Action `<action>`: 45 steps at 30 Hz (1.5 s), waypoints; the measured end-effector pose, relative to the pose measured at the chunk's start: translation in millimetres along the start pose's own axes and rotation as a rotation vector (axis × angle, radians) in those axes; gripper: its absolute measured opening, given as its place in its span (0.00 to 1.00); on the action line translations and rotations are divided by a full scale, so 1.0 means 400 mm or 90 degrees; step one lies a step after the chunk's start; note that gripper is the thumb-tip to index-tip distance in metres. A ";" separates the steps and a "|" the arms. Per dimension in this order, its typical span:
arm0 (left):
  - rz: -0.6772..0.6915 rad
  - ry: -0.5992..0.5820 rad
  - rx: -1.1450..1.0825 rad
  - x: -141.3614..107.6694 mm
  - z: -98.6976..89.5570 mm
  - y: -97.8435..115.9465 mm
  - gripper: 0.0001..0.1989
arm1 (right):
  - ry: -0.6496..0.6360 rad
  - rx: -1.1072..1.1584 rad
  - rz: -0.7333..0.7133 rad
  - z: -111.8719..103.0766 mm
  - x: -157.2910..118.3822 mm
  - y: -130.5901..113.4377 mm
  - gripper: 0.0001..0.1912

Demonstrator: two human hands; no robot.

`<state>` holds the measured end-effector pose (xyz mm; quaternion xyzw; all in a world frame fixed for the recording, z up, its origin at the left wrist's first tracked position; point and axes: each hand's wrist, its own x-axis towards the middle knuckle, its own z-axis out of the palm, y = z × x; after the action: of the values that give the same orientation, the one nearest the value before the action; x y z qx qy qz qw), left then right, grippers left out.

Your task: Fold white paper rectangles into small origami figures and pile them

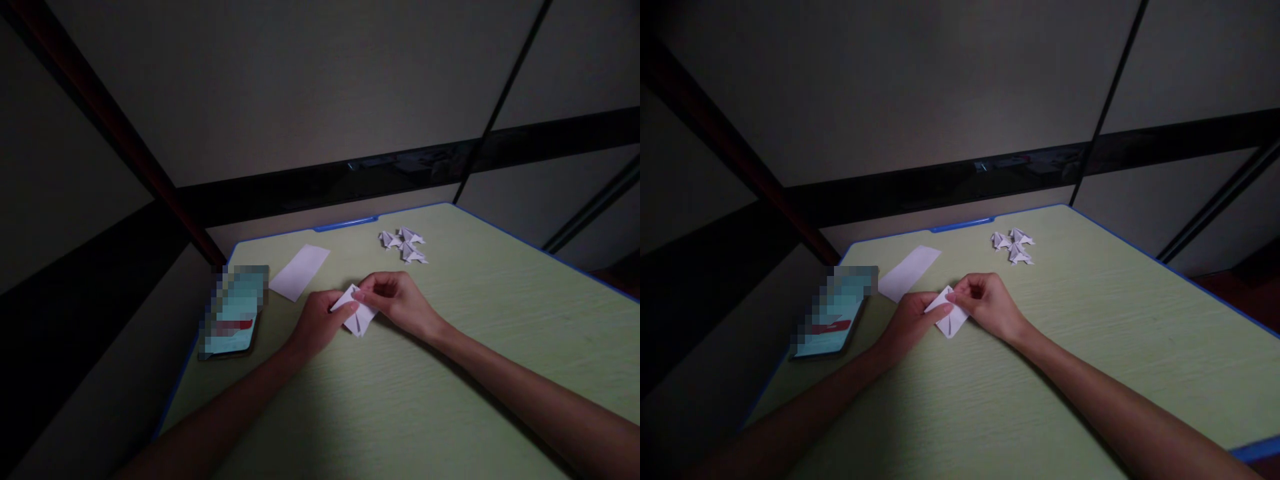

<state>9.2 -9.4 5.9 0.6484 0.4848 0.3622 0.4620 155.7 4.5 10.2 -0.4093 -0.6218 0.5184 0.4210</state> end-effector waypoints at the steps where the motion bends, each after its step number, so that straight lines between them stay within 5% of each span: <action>1: -0.003 0.005 -0.005 0.000 0.000 -0.002 0.10 | -0.009 0.005 -0.002 -0.001 0.000 -0.001 0.10; 19: 0.024 0.008 0.006 -0.008 -0.001 0.014 0.09 | 0.050 -0.025 0.023 0.014 -0.001 -0.003 0.10; 30: 0.005 0.006 -0.047 -0.008 0.001 0.011 0.10 | -0.108 0.084 0.031 -0.026 0.012 -0.005 0.12; 45: 0.005 0.004 -0.003 -0.007 -0.002 0.012 0.10 | -0.110 0.050 0.055 -0.012 0.008 0.003 0.17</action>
<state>9.1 -12.3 10.7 0.6482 0.4828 0.3668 0.4606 159.5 9.0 10.0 -0.3725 -0.6170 0.5933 0.3585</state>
